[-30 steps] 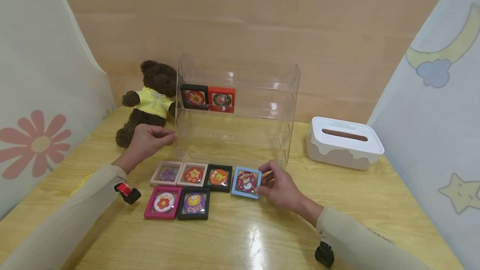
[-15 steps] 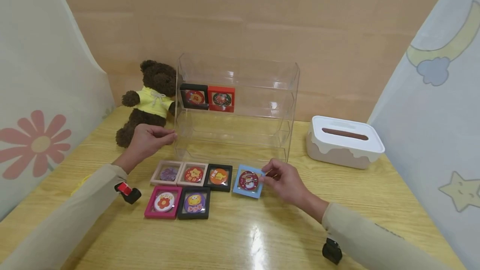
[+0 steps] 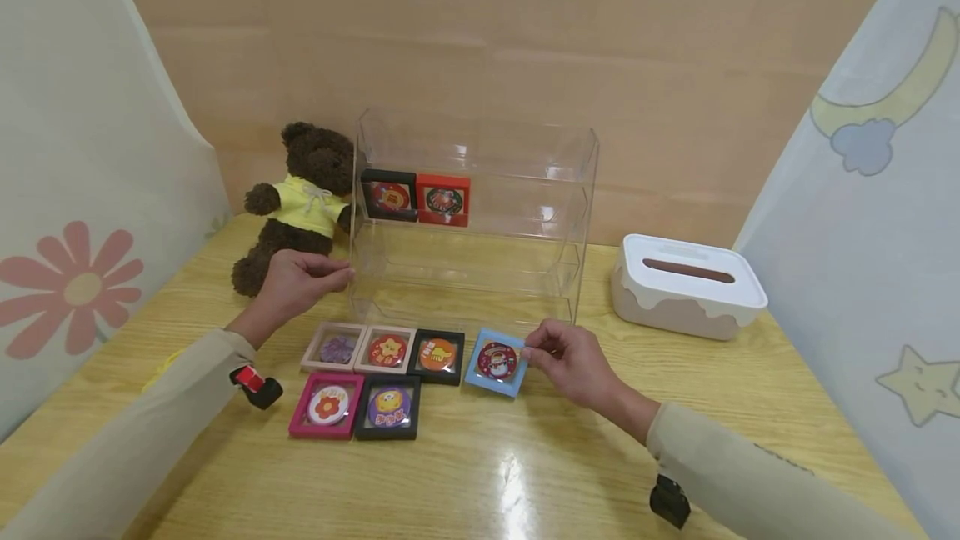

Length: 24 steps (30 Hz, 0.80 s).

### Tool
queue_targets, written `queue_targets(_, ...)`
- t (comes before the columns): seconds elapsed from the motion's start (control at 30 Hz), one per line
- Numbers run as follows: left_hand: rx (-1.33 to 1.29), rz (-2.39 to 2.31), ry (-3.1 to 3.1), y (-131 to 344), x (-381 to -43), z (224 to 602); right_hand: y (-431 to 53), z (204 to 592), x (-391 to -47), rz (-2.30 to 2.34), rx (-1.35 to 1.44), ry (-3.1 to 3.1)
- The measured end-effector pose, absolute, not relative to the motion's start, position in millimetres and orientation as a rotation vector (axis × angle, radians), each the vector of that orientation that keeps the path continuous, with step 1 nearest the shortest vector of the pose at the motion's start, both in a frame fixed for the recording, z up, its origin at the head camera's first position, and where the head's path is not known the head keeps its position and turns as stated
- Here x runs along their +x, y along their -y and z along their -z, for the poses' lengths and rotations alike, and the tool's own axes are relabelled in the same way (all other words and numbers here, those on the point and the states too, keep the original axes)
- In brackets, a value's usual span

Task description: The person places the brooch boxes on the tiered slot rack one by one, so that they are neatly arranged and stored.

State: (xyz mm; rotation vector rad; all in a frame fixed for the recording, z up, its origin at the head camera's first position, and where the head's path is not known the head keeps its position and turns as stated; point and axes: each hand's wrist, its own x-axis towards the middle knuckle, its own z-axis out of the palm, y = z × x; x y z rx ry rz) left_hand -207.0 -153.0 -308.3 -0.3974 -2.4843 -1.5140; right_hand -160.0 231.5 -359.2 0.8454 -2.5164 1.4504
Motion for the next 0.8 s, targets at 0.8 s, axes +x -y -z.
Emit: queue_targets(0.8, -0.397, 1.514, 2.479, 166, -235, 343, -230, 321, -183, -1.417, 0.803, 2.392)
